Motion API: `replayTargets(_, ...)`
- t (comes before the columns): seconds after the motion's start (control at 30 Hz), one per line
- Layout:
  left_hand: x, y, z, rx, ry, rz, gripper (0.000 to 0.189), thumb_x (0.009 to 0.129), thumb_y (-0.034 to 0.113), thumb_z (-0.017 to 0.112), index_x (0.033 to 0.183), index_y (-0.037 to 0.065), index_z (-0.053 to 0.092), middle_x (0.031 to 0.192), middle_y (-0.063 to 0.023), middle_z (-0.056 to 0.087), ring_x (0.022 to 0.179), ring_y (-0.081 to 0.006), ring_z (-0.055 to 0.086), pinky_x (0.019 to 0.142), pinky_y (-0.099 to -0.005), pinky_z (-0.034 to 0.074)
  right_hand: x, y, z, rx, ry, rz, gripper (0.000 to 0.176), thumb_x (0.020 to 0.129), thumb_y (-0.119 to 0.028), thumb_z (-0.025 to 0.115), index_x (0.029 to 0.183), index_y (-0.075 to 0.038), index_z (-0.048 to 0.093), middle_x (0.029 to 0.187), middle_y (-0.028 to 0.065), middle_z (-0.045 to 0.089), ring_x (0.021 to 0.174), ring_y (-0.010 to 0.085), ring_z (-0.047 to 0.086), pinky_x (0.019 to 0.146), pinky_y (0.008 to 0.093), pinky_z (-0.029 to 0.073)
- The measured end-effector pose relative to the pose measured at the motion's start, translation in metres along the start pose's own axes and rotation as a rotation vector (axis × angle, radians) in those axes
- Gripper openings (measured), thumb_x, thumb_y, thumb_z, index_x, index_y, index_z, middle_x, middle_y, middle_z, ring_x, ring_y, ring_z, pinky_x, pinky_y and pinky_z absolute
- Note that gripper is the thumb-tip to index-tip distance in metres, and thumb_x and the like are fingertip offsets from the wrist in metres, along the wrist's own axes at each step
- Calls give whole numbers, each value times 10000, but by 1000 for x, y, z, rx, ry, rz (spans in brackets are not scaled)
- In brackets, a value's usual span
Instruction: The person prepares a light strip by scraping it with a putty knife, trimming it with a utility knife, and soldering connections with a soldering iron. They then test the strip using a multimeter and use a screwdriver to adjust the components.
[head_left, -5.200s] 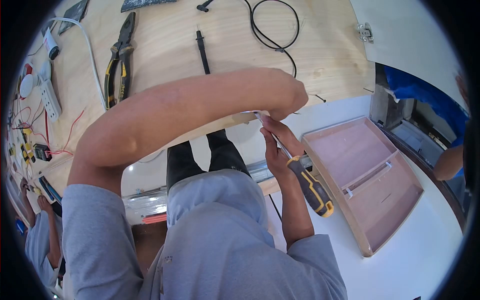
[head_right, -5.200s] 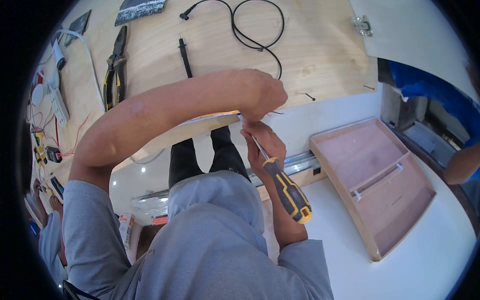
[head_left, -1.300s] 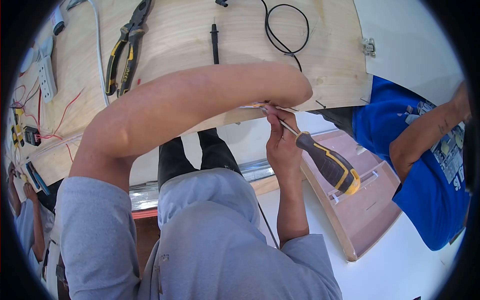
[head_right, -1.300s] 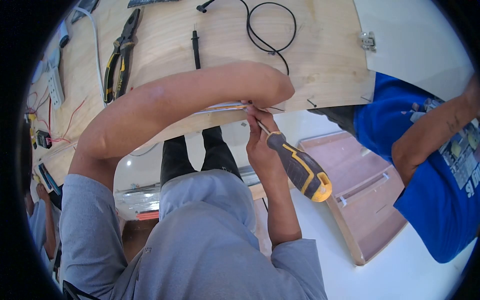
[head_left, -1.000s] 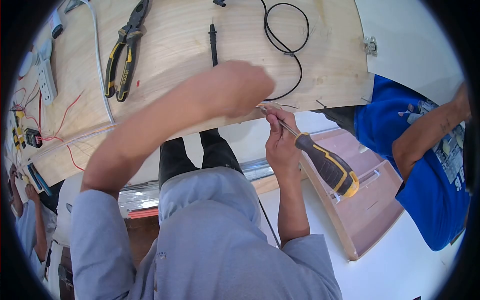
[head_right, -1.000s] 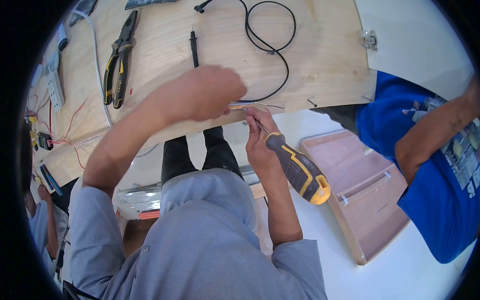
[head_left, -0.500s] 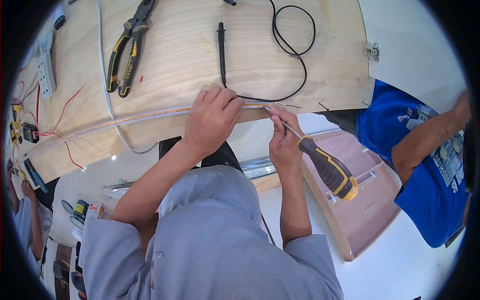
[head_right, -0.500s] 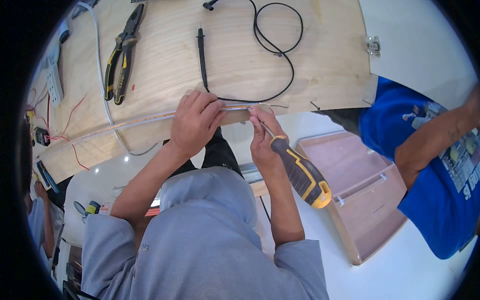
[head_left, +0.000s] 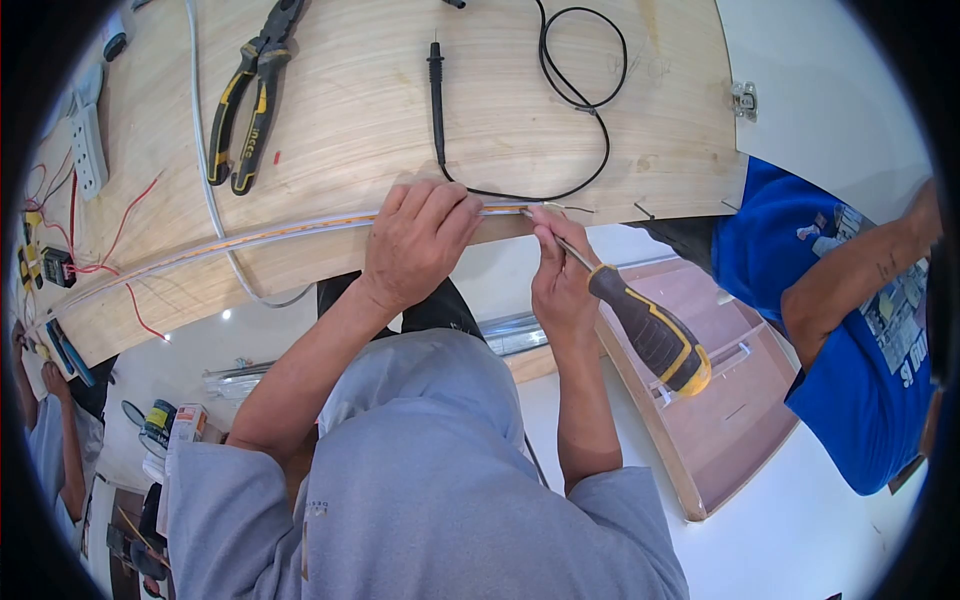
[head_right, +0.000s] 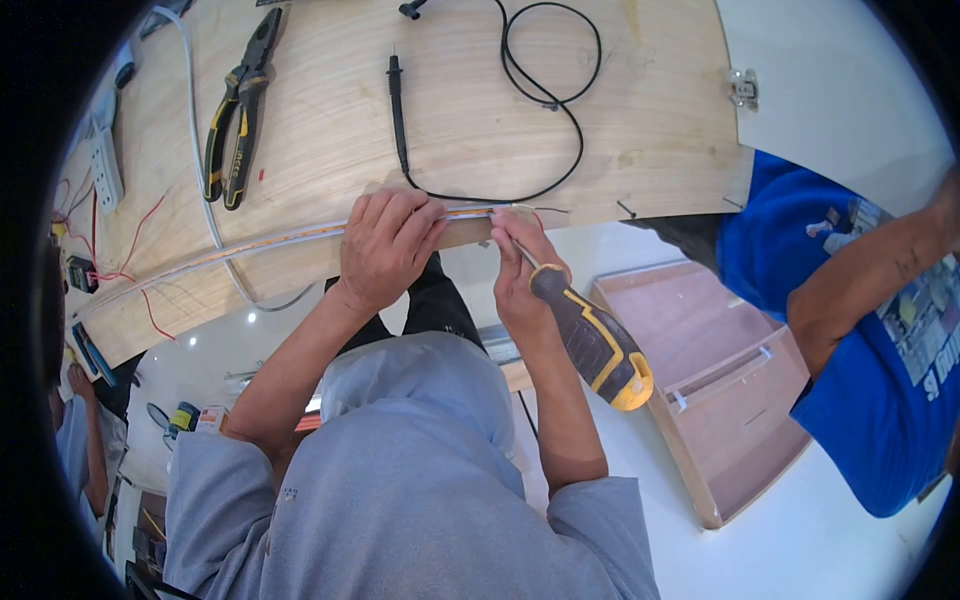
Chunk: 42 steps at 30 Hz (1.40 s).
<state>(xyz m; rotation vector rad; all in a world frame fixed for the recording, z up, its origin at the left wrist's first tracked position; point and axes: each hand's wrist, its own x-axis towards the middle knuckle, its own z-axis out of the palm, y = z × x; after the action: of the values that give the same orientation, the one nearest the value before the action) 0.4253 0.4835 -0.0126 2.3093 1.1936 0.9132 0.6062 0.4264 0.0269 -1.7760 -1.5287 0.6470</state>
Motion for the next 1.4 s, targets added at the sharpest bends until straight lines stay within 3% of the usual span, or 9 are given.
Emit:
replayTargets(0.17,0,-1,-1,11,-11,4,210,812,127,765,990,65,673,958,-48,629,888,-235,612,764,-371,450,5,-4,-8,-59,-71,9,96,994,-22,611,1071,-7,665,1063,105,734,967,232,731,1050,462,504)
replayTargets(0.27,1,-1,-1,5,-15,-6,211,809,131,767,987,69,671,955,-46,630,886,-234,611,764,-370,450,3,-8,-9,119,-23,172,98,1005,-23,591,1068,7,660,1054,121,733,975,243,730,1051,462,506)
replayTargets(0.37,0,-1,-1,-17,-15,-21,214,805,134,771,985,76,670,950,-43,629,880,-232,609,759,-370,449,-4,-6,-9,189,26,122,122,1014,-26,576,1093,20,656,1057,139,732,1003,259,724,1054,453,505)
replayTargets(0.57,1,-1,0,-22,1,-22,218,797,129,775,978,86,662,944,-41,626,873,-231,607,754,-370,449,-3,2,-4,13,-4,-45,136,995,-13,599,1104,30,668,1093,153,733,1048,286,717,1049,424,510)
replayTargets(0.77,0,-1,1,-15,0,-18,225,796,132,767,984,86,651,955,-40,624,889,-226,608,767,-364,455,-4,2,-1,40,22,8,113,977,-15,631,1067,19,690,1088,143,739,1049,277,717,1048,445,506)
replayTargets(0.97,0,-1,0,-15,-1,-19,224,804,144,761,987,87,646,966,-38,625,903,-222,607,777,-363,459,-3,6,-2,38,15,-84,121,977,-16,635,1078,4,697,1112,141,740,1065,270,718,1057,454,494)
replayTargets(1.27,2,-1,0,-36,11,-20,214,809,143,775,979,74,666,945,-54,630,872,-245,612,748,-371,463,-9,16,1,-7,34,-212,168,970,-24,650,1133,-10,686,1130,180,729,1072,302,716,909,358,580)
replayTargets(1.4,2,-1,0,-38,12,-22,209,809,140,772,976,74,666,948,-53,631,878,-246,612,751,-372,464,-11,13,2,-53,27,-227,190,932,17,672,1118,-10,700,1153,177,718,1060,323,714,897,369,585)
